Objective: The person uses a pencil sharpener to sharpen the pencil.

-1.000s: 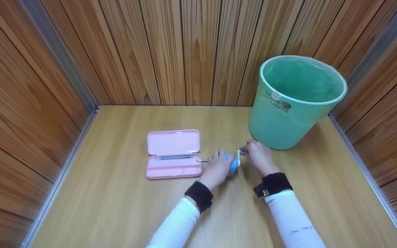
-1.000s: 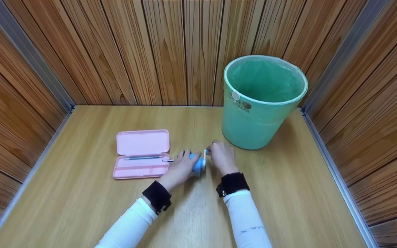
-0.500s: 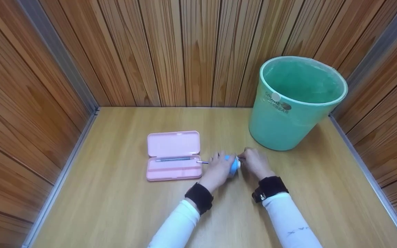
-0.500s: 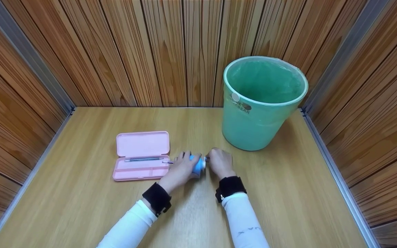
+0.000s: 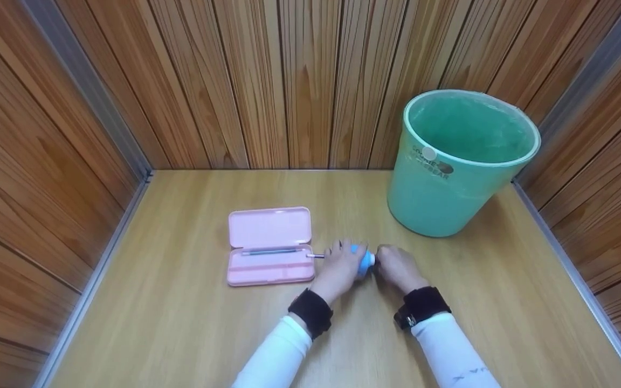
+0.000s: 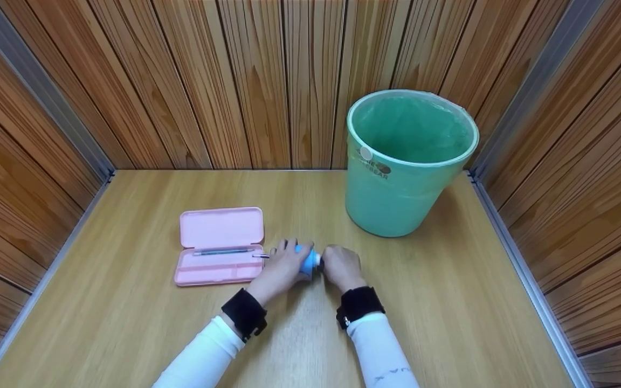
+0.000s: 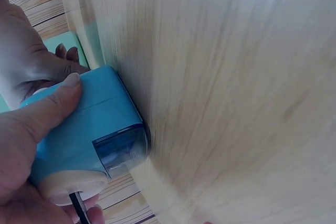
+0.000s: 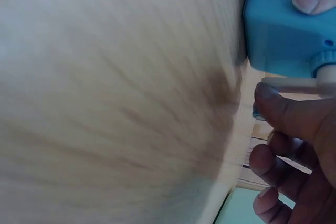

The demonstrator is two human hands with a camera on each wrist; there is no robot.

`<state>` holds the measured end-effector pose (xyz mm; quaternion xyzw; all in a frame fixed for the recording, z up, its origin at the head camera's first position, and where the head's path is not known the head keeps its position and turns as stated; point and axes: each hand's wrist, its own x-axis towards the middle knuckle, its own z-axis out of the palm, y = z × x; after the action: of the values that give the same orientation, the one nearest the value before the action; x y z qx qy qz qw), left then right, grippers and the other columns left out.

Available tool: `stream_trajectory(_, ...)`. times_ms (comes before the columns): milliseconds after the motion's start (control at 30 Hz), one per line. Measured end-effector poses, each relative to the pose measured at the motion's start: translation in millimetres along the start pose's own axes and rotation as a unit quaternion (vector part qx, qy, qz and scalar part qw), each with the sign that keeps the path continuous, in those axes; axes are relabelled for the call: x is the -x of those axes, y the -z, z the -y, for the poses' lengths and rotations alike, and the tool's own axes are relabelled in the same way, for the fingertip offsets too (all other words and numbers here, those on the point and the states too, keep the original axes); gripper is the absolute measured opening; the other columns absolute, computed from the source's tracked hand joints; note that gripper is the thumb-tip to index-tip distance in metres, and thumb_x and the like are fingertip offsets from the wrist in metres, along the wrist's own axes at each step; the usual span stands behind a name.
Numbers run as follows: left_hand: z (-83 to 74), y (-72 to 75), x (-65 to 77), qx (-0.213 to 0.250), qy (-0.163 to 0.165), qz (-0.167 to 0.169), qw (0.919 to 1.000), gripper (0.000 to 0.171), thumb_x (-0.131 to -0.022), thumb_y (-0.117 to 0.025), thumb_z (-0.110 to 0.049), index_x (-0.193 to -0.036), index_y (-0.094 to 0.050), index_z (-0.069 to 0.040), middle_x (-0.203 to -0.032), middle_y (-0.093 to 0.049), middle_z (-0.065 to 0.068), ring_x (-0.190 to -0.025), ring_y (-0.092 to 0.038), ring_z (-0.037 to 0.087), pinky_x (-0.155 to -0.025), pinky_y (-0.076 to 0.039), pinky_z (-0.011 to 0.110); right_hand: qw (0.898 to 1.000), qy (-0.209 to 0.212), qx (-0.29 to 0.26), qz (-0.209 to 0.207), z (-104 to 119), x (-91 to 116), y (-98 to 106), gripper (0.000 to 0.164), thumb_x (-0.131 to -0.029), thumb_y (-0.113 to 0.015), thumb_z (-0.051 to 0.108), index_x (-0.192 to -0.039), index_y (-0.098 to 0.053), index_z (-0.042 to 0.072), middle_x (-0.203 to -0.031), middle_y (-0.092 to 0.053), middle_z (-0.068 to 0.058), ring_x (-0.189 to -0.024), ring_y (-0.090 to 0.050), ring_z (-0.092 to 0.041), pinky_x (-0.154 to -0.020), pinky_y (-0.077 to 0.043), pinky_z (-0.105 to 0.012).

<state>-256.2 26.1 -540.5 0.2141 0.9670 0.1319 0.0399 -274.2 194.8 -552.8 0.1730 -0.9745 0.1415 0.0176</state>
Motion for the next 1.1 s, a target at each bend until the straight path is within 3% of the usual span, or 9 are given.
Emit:
stream_trajectory(200,-0.3,-0.8,1.7,-0.018,0.001,0.0,0.9998,0.065,-0.091,-0.068,-0.021,-0.149,-0.041,-0.025,-0.134,-0.044,0.014,-0.12,-0.042,0.032,-0.096,-0.041,0.046,1.0,0.017,-0.008,-0.004,6.7,12.2,-2.5,0.006,-0.079,-0.068,-0.002,-0.078,-0.065,0.003,-0.068,-0.057,-0.004,-0.06,-0.053,-0.021,-0.057,-0.049,-0.042)
stream_trajectory(367,-0.9,1.0,4.8,-0.04,0.005,-0.01,0.9991,0.064,-0.09,-0.067,-0.011,-0.148,-0.042,-0.024,-0.131,-0.045,0.014,-0.117,-0.043,0.032,-0.092,-0.042,0.045,0.999,0.028,-0.028,0.011,14.2,21.4,-0.9,0.006,-0.08,-0.071,0.001,-0.078,-0.069,0.007,-0.069,-0.057,0.001,-0.06,-0.05,-0.016,-0.057,-0.048,-0.039)
stream_trajectory(500,-2.8,2.8,3.6,-0.024,0.01,0.002,0.9997,0.069,-0.089,-0.065,-0.003,-0.149,-0.04,-0.024,-0.134,-0.043,0.015,-0.12,-0.042,0.033,-0.096,-0.04,0.046,0.999,0.031,-0.041,0.014,16.4,28.6,3.6,0.009,-0.078,-0.074,0.001,-0.079,-0.071,0.009,-0.07,-0.058,0.004,-0.062,-0.05,-0.014,-0.059,-0.048,-0.036)
stream_trajectory(833,-4.5,1.2,-0.2,0.002,0.023,0.026,0.9994,0.078,-0.086,-0.07,-0.004,-0.152,-0.036,-0.027,-0.14,-0.04,0.015,-0.126,-0.039,0.034,-0.101,-0.038,0.048,0.998,0.02,-0.054,0.027,19.6,41.6,13.6,0.004,-0.081,-0.078,0.007,-0.083,-0.074,0.009,-0.074,-0.058,0.006,-0.067,-0.055,-0.013,-0.064,-0.049,-0.034)
stream_trajectory(1100,-3.0,4.4,0.8,0.007,0.017,0.015,0.9997,0.07,-0.09,-0.064,-0.006,-0.151,-0.038,-0.026,-0.138,-0.042,0.016,-0.122,-0.041,0.033,-0.098,-0.04,0.047,0.998,0.04,-0.046,0.021,20.9,46.9,21.3,0.005,-0.083,-0.076,0.009,-0.086,-0.072,0.009,-0.082,-0.055,0.006,-0.073,-0.056,-0.014,-0.068,-0.049,-0.033)
